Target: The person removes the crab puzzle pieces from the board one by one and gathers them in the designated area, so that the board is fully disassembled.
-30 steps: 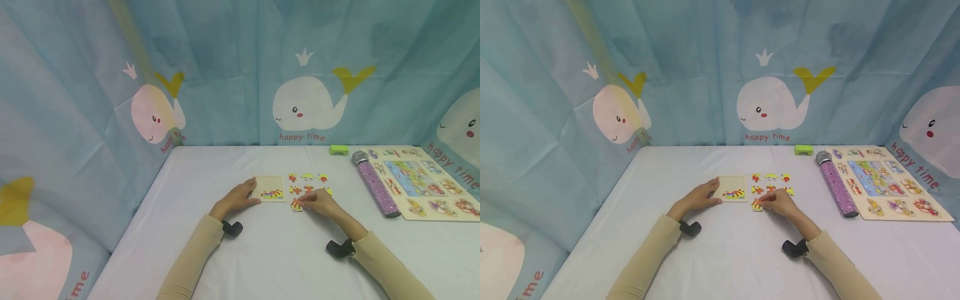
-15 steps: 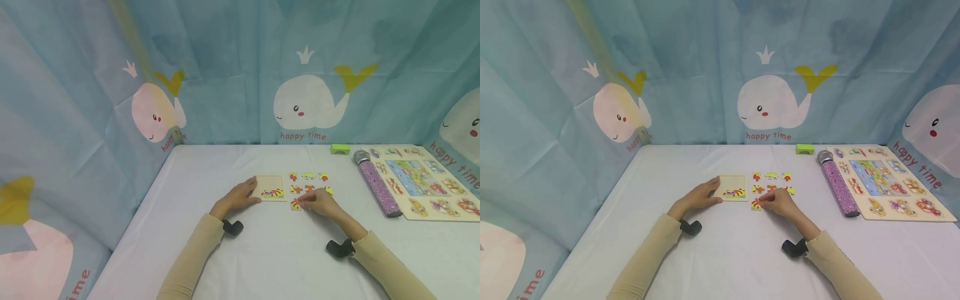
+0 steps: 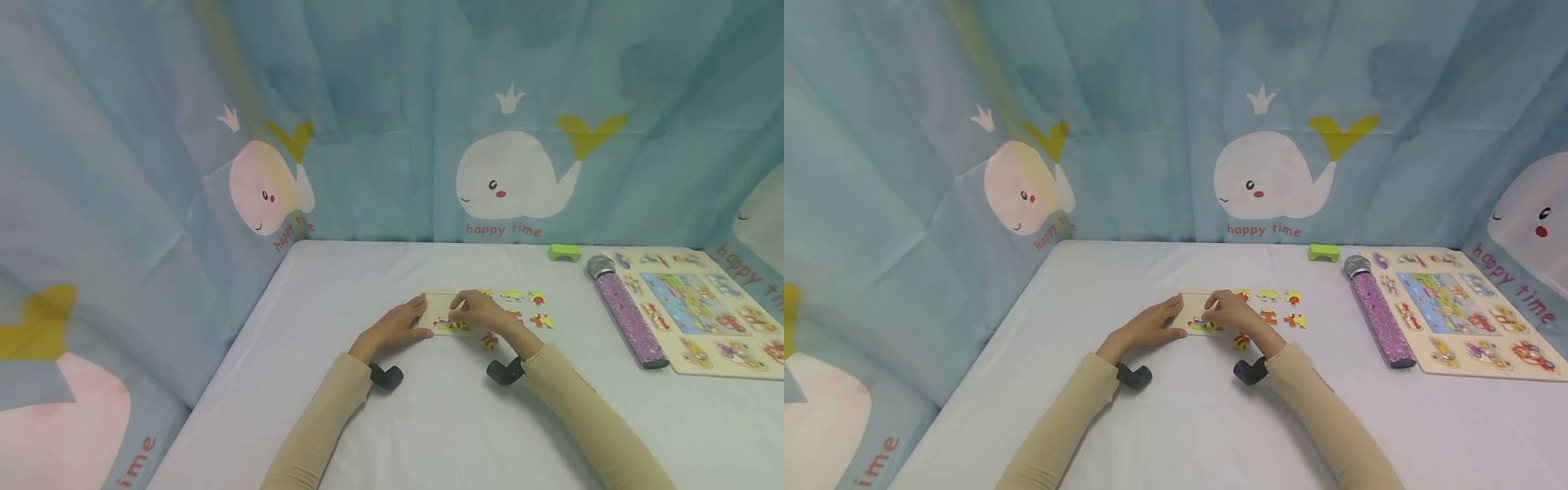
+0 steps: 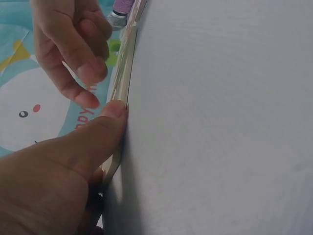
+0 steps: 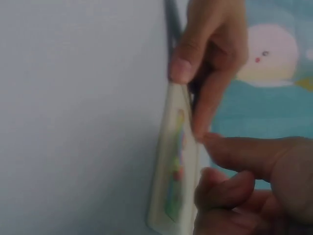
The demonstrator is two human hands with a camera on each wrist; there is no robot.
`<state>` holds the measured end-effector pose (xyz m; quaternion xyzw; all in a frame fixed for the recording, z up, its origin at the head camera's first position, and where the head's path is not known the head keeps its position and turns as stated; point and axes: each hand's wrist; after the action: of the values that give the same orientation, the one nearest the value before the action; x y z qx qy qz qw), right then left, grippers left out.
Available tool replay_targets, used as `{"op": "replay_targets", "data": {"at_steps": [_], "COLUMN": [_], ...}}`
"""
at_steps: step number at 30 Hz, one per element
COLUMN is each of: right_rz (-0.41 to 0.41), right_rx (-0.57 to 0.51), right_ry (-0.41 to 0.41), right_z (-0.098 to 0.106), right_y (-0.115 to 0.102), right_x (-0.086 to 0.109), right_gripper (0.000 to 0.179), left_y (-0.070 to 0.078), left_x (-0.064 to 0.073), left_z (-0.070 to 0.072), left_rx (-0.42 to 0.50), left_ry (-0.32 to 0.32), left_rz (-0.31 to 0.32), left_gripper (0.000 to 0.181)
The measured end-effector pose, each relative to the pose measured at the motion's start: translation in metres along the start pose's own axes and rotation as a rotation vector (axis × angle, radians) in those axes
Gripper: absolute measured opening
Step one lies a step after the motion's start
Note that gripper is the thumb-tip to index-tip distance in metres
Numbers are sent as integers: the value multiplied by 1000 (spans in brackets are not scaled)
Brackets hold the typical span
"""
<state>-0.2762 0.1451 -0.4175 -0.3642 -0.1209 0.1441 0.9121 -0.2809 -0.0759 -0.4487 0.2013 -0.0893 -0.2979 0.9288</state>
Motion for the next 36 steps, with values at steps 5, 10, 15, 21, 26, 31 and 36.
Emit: {"op": "replay_targets", "data": {"at_steps": [5, 10, 15, 21, 26, 31, 36], "right_rz": [-9, 41, 53, 45, 45, 81, 98], "right_rx": [11, 19, 48, 51, 45, 57, 60], "right_ry": [-7, -31, -24, -14, -23, -13, 2], "right_z": [-12, -21, -24, -23, -22, -23, -25], "right_y": [-1, 0, 0, -2, 0, 1, 1], "right_x": [-5, -5, -3, -4, -4, -2, -1], "right_gripper": [26, 23, 21, 21, 23, 22, 23], "left_y": [-1, -1, -1, 1, 2, 3, 2], "left_x": [0, 1, 2, 1, 1, 1, 1], "left_z": [-3, -5, -5, -3, -3, -2, -2], "left_rx": [-2, -1, -1, -16, -12, -16, -18], "left_ry": [18, 12, 11, 29, 23, 23, 27], "left_rz": [-15, -16, -22, -29, -16, -10, -23], "left_gripper": [77, 77, 76, 75, 75, 75, 75]}}
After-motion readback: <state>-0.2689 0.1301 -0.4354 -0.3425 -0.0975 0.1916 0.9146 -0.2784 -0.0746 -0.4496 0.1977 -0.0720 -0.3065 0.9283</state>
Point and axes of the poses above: each hand's wrist, its own x-axis away from the middle knuckle, its own z-axis out of the back of the hand, y = z × x, and after that the axes turned 1 degree about z, right-handed
